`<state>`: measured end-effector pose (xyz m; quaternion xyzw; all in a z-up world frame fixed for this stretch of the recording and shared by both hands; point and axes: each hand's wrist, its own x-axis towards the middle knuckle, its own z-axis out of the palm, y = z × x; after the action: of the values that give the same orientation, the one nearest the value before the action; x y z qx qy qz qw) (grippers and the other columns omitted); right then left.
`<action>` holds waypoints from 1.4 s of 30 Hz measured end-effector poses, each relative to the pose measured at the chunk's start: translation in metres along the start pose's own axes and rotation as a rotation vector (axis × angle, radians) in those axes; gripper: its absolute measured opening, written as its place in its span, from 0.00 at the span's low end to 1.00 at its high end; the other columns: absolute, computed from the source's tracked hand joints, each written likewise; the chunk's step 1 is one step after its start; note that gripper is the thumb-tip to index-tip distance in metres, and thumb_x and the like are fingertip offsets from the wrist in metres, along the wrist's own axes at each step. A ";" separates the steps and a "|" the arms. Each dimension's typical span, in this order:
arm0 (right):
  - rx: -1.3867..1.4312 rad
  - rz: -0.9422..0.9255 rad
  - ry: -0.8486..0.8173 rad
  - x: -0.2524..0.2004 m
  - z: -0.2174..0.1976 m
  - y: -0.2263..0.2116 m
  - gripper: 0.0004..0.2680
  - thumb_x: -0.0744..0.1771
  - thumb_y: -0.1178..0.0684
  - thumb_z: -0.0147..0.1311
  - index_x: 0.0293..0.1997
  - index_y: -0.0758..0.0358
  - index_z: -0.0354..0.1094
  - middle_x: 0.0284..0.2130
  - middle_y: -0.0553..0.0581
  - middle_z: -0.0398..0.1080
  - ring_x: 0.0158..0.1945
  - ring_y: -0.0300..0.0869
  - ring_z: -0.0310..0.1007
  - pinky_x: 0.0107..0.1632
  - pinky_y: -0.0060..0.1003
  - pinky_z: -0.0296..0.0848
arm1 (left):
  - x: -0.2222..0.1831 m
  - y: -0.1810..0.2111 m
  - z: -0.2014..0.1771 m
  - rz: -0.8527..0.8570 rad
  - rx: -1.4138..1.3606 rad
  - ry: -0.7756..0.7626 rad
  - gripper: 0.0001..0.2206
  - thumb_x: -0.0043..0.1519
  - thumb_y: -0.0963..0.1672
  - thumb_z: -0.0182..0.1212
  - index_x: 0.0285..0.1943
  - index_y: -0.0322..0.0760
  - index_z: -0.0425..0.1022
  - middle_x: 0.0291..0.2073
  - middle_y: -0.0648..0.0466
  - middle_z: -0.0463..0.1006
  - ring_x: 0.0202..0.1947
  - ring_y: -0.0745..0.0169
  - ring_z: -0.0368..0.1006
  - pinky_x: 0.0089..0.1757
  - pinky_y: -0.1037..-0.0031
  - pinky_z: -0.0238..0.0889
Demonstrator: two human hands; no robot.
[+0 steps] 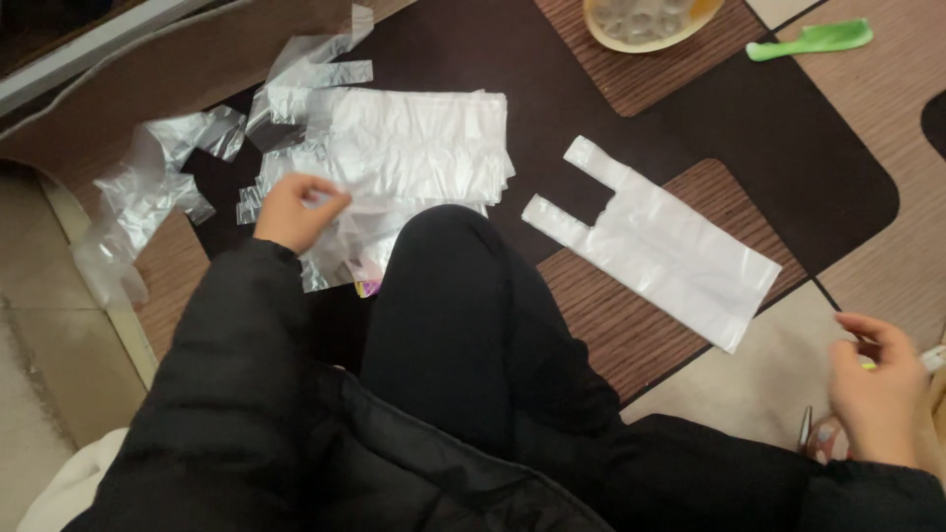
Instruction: Folding plastic bags into neat rectangles for storage or reuse
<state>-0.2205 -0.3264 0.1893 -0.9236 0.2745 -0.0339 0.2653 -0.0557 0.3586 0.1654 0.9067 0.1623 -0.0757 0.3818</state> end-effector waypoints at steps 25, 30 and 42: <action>0.923 -0.272 -0.457 -0.005 0.070 -0.078 0.32 0.66 0.61 0.64 0.79 0.56 0.48 0.75 0.54 0.57 0.72 0.40 0.60 0.67 0.37 0.66 | -0.101 0.236 0.315 -0.283 -1.365 -1.073 0.24 0.61 0.33 0.69 0.64 0.37 0.65 0.50 0.45 0.80 0.47 0.53 0.82 0.47 0.56 0.82; 0.866 0.106 -0.413 -0.002 0.072 -0.072 0.09 0.65 0.57 0.70 0.45 0.63 0.73 0.33 0.48 0.80 0.34 0.30 0.78 0.43 0.25 0.79 | -0.088 0.237 0.311 -0.206 -1.174 -0.874 0.24 0.57 0.39 0.78 0.60 0.37 0.71 0.42 0.51 0.80 0.41 0.59 0.81 0.41 0.63 0.84; 0.638 0.137 -0.525 0.015 0.055 -0.042 0.13 0.65 0.60 0.69 0.53 0.65 0.75 0.35 0.50 0.80 0.39 0.32 0.78 0.49 0.28 0.77 | -0.045 0.243 0.251 0.044 -1.103 -0.548 0.20 0.60 0.43 0.76 0.58 0.33 0.74 0.38 0.57 0.81 0.36 0.71 0.81 0.33 0.83 0.79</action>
<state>-0.1761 -0.2790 0.1625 -0.7520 0.2344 0.1369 0.6006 -0.0157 0.0082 0.1645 0.5263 0.0546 -0.2030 0.8239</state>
